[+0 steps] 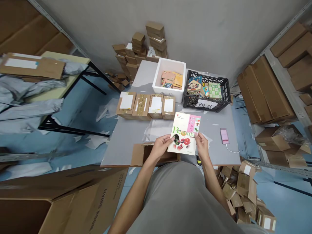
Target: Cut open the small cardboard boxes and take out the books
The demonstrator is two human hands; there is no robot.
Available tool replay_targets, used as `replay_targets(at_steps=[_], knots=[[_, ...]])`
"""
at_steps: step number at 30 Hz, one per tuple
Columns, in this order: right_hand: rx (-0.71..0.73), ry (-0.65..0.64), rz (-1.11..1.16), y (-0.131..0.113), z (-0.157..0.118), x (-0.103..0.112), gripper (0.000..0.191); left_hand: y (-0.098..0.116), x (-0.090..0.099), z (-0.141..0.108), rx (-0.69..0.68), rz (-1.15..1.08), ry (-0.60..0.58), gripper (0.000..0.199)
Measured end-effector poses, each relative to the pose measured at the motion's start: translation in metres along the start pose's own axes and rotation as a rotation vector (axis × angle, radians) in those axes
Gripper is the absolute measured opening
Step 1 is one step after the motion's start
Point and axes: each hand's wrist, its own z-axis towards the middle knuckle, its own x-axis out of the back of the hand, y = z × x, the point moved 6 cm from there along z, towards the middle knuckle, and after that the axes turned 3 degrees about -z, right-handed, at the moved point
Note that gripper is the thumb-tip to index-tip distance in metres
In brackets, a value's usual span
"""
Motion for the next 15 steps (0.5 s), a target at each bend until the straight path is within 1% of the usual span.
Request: replay_targets(at_steps=[2,4,5,6,9,11,13,15], knots=[[0.017,0.101,-0.095,0.011,0.007,0.009,0.076,-0.004,-0.005,0.003,-0.030,0.004,0.051,0.077],[0.058,0.221,-0.223,0.018,0.009,0.017,0.083,-0.007,-0.011,0.005,-0.089,0.038,0.089,0.078],[0.076,0.248,-0.269,0.020,0.007,0.017,0.084,-0.007,-0.014,0.004,-0.126,0.066,0.104,0.077],[0.085,0.237,-0.290,0.021,0.004,0.014,0.083,-0.008,-0.017,0.003,-0.164,0.104,0.119,0.074],[0.060,0.055,-0.216,0.022,-0.009,-0.011,0.077,-0.008,-0.026,-0.008,-0.253,0.299,0.186,0.058],[0.054,-0.037,-0.158,0.015,-0.017,-0.029,0.075,-0.007,-0.037,-0.020,-0.338,0.477,0.202,0.043],[0.082,-0.031,-0.134,0.004,-0.020,-0.038,0.069,-0.003,-0.053,-0.031,-0.470,0.623,0.148,0.034],[0.122,0.032,-0.118,-0.010,-0.018,-0.036,0.058,0.002,-0.068,-0.038,-0.587,0.707,0.047,0.034]])
